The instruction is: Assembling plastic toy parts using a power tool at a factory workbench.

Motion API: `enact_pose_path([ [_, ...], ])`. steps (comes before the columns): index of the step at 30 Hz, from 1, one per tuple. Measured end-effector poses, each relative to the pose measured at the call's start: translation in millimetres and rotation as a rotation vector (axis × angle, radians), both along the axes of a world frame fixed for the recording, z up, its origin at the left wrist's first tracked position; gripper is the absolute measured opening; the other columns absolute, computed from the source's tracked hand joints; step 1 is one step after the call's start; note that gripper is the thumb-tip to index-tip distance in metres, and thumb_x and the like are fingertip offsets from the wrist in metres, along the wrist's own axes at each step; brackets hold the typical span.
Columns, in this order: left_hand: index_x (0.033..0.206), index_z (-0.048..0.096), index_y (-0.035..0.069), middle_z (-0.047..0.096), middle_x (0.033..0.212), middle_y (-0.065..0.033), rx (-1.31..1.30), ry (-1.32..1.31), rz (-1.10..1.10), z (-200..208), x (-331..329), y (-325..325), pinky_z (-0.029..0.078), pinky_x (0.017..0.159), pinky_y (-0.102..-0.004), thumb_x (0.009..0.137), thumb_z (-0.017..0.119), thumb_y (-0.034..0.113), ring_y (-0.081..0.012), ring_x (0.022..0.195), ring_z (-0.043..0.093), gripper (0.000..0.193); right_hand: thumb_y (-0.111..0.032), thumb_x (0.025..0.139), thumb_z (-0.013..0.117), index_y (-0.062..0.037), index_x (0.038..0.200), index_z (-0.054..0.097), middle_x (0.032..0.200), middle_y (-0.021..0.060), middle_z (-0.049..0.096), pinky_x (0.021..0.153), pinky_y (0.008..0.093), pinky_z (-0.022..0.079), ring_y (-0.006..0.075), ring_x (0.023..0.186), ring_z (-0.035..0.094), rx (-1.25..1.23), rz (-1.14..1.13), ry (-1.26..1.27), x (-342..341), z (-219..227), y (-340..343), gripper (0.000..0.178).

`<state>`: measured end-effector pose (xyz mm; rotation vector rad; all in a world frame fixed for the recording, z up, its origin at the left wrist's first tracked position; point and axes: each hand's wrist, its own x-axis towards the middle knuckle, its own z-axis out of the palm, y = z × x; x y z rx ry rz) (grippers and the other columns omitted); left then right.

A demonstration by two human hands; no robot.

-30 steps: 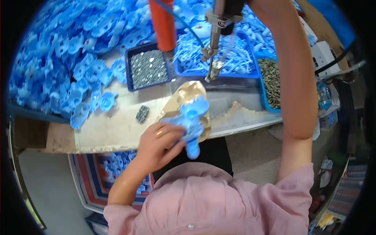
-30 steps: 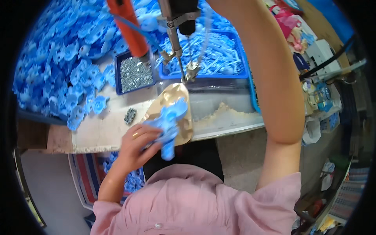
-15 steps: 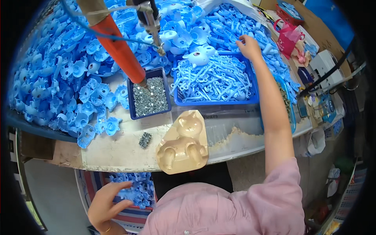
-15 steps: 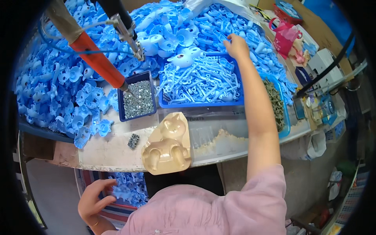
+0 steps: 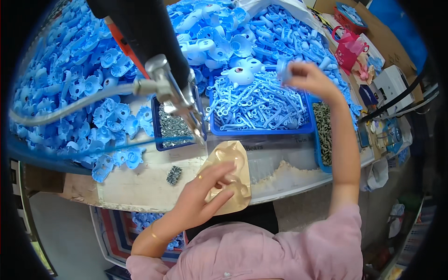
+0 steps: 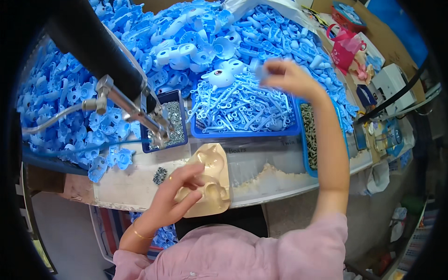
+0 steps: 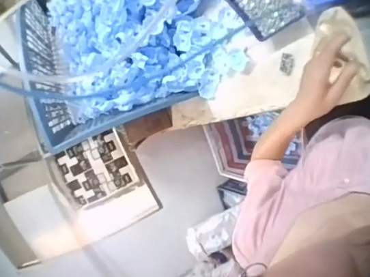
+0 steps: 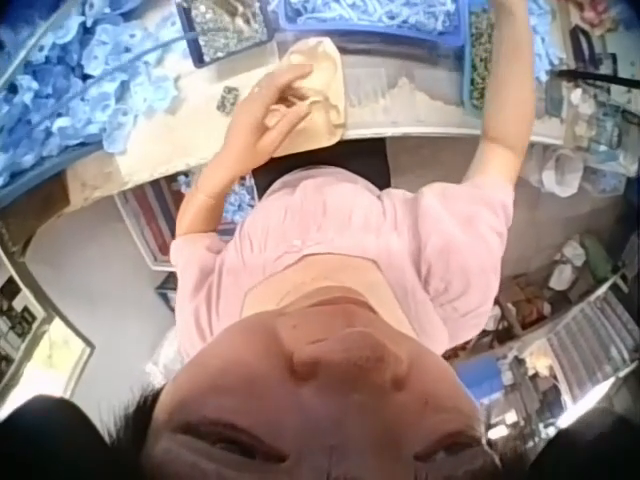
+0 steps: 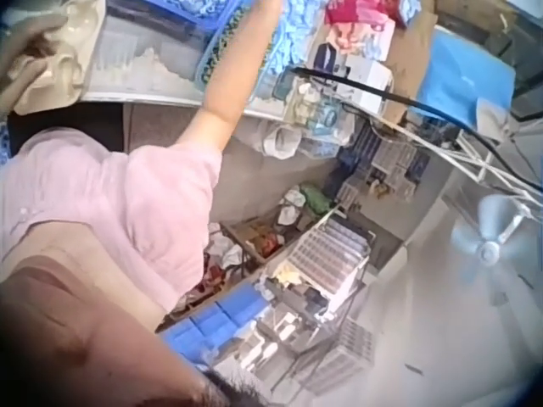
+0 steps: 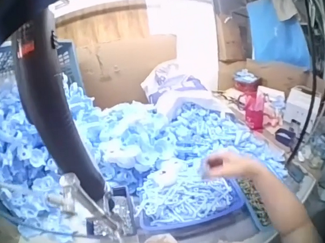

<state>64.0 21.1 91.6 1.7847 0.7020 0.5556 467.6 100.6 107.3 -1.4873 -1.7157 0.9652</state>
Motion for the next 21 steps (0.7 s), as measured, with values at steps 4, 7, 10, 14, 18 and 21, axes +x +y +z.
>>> enact_pose_path([
  [4, 0.132, 0.061, 0.006, 0.068, 0.120, -0.0133, -0.070, -0.239, 0.109, -30, 46, -8, 0.054, 0.082, -0.0319, 0.091, 0.072, 0.010, -0.0267, 0.101, 0.068, 0.042, -0.012, 0.079, 0.078, -0.0015, 0.105, 0.072, 0.099, 0.0095, 0.072, 0.084, 0.0342, 0.055, 0.0212, 0.089, 0.069, -0.064, 0.350, -0.085, -83, -17, -90, 0.029],
  [7, 0.129, 0.063, 0.006, 0.070, 0.115, -0.0126, 0.235, -0.113, -0.001, -53, 51, -10, 0.055, 0.080, -0.0317, 0.089, 0.074, 0.011, -0.0273, 0.094, 0.070, 0.041, -0.010, 0.081, 0.077, -0.0017, 0.106, 0.072, 0.103, 0.0098, 0.073, 0.083, 0.0344, 0.055, 0.0210, 0.092, 0.070, -0.155, 0.332, -0.020, -106, -22, -112, 0.027],
  [10, 0.124, 0.066, 0.006, 0.072, 0.111, -0.0116, 0.451, -0.110, 0.030, -50, 41, -16, 0.056, 0.077, -0.0322, 0.087, 0.076, 0.011, -0.0259, 0.094, 0.071, 0.039, -0.011, 0.085, 0.075, -0.0011, 0.105, 0.072, 0.101, 0.0071, 0.073, 0.083, 0.0325, 0.054, 0.0158, 0.090, 0.068, -0.353, 0.205, 0.123, -71, -5, -96, 0.022],
  [14, 0.121, 0.068, 0.005, 0.073, 0.107, -0.0117, 0.508, -0.114, -0.056, -46, 30, -17, 0.056, 0.075, -0.0330, 0.086, 0.077, 0.011, -0.0258, 0.091, 0.071, 0.036, -0.012, 0.091, 0.067, 0.0010, 0.107, 0.071, 0.096, 0.0078, 0.073, 0.083, 0.0302, 0.053, 0.0162, 0.091, 0.069, 0.224, -0.543, -0.223, 68, -56, -30, 0.021],
  [18, 0.118, 0.069, 0.002, 0.073, 0.105, -0.0140, 0.529, -0.080, -0.046, -43, 21, -19, 0.057, 0.074, -0.0335, 0.084, 0.078, 0.011, -0.0277, 0.090, 0.072, 0.036, -0.023, 0.089, 0.071, -0.0025, 0.109, 0.072, 0.102, 0.0138, 0.074, 0.084, 0.0331, 0.053, 0.0221, 0.093, 0.071, 0.248, -0.706, -0.490, 107, -67, 39, 0.029],
  [21, 0.117, 0.069, 0.001, 0.073, 0.105, -0.0146, 0.499, -0.035, -0.003, -44, 10, -22, 0.057, 0.073, -0.0341, 0.084, 0.079, 0.011, -0.0286, 0.089, 0.072, 0.036, -0.035, 0.088, 0.073, -0.0041, 0.109, 0.073, 0.108, 0.0167, 0.073, 0.086, 0.0375, 0.053, 0.0280, 0.099, 0.070, 0.146, -0.708, -0.652, 64, -68, 66, 0.037],
])
